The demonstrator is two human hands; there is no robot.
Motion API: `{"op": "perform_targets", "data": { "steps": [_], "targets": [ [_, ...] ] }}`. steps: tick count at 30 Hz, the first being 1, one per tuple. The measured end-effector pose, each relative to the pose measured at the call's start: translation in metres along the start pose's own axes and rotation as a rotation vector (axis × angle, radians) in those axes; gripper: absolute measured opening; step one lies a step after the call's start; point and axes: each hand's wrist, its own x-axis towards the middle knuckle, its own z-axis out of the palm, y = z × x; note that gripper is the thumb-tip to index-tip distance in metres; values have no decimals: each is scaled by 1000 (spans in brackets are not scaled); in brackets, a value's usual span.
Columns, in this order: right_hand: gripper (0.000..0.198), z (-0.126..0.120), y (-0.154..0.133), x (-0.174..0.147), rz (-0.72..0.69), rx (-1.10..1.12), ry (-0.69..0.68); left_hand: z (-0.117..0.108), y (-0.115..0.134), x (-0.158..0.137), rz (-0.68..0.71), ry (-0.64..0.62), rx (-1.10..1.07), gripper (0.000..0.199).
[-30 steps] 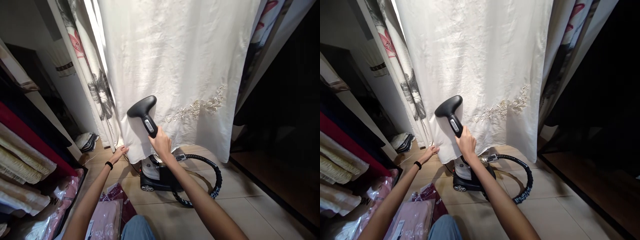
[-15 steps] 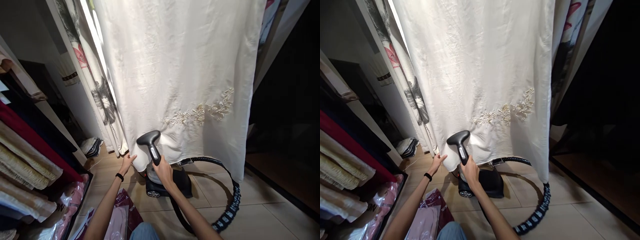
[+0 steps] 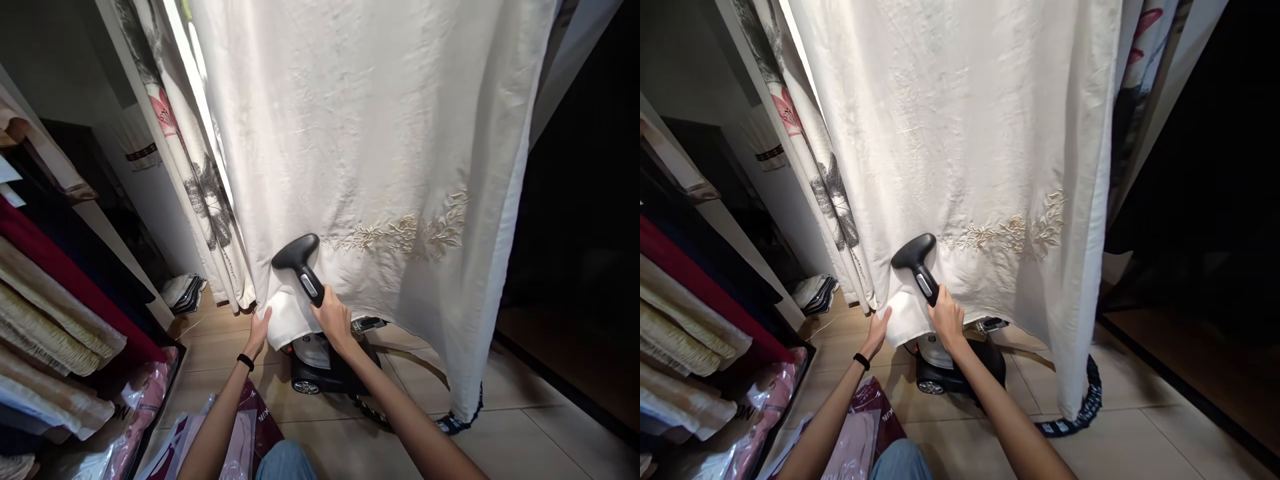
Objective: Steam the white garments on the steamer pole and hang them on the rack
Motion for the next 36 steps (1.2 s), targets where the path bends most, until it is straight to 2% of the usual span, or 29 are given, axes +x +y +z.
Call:
{"op": "perform_targets", "data": {
  "steps": [4, 7, 10, 15, 17, 20, 23, 27, 33, 36],
  "targets": [
    [31, 23, 7, -18, -10, 16, -80, -2, -5, -7, -75, -40, -7, 64],
    [28, 22, 4, -28, -15, 38, -108, -15, -6, -11, -105, -46, -6, 62],
    [24, 2, -7, -31, -39, 70, -86, -31, -2, -16, -104, -113, 23, 58],
    [29, -46, -29, -27, -81, 153, 7, -49, 3, -30, -128, -184, 59, 63],
    [32, -60, -33, -24, -70, 186, 29, -51, -1, -36, -152, -176, 52, 60],
    [32, -68, -33, -23, -30, 244, 22, -46, -7, -43, -174, -78, -33, 63],
    [30, -59, -26, -28, 22, 281, -11, -37, -10, -51, -188, -3, -148, 72],
    [28, -29, -12, -50, 101, 324, -84, -29, -9, -59, -216, 1, -74, 68],
    [24, 23, 3, -92, 169, 367, -224, -31, 4, -59, -181, -114, -31, 63],
    [24, 31, 1, -93, 137, 414, -202, -34, 10, -57, -174, -125, 46, 63]
  ]
}}
